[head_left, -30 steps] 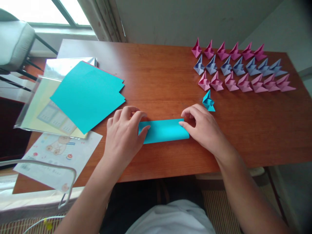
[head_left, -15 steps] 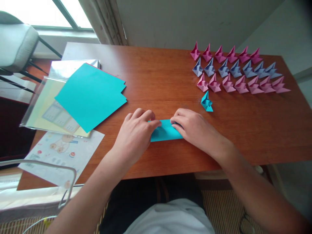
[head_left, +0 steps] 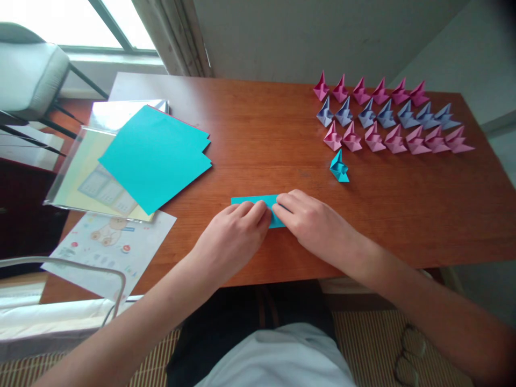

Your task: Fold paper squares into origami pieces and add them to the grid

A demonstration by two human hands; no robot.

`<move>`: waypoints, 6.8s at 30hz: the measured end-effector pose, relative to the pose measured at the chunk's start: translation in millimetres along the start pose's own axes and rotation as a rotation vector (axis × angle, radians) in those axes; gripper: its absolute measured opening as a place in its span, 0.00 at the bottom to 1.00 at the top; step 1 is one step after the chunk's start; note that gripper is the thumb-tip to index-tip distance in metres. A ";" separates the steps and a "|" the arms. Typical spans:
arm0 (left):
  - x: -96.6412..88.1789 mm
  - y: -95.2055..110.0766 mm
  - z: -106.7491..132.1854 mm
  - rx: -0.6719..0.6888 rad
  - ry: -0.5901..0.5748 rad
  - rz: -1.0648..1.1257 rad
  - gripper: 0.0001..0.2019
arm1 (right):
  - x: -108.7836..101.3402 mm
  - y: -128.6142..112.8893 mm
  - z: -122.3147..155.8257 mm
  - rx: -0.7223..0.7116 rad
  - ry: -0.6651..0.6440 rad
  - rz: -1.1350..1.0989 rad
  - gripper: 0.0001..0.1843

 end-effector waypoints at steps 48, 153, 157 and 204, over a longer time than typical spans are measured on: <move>15.5 57.6 20.6 -0.102 -0.206 -0.197 0.53 | 39.9 -41.5 55.2 0.164 0.047 0.147 0.32; -2.6 30.9 43.9 -0.365 0.321 0.341 0.21 | 17.1 10.1 56.5 0.134 0.463 -0.159 0.15; -0.5 22.9 47.7 -0.385 0.354 0.393 0.19 | 27.0 -18.4 69.6 0.208 0.459 -0.155 0.21; -0.2 2.1 37.0 -0.322 0.512 1.231 0.12 | 6.9 4.4 72.6 0.501 0.634 -1.066 0.06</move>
Point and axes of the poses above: each hand's wrist, its own z-axis away from the middle knuckle, its own x-axis out of the palm, y = z × x, the point moved 6 cm from there along -z, towards the middle knuckle, and after that the axes turned 10 degrees about -z, right-handed, at the moved point
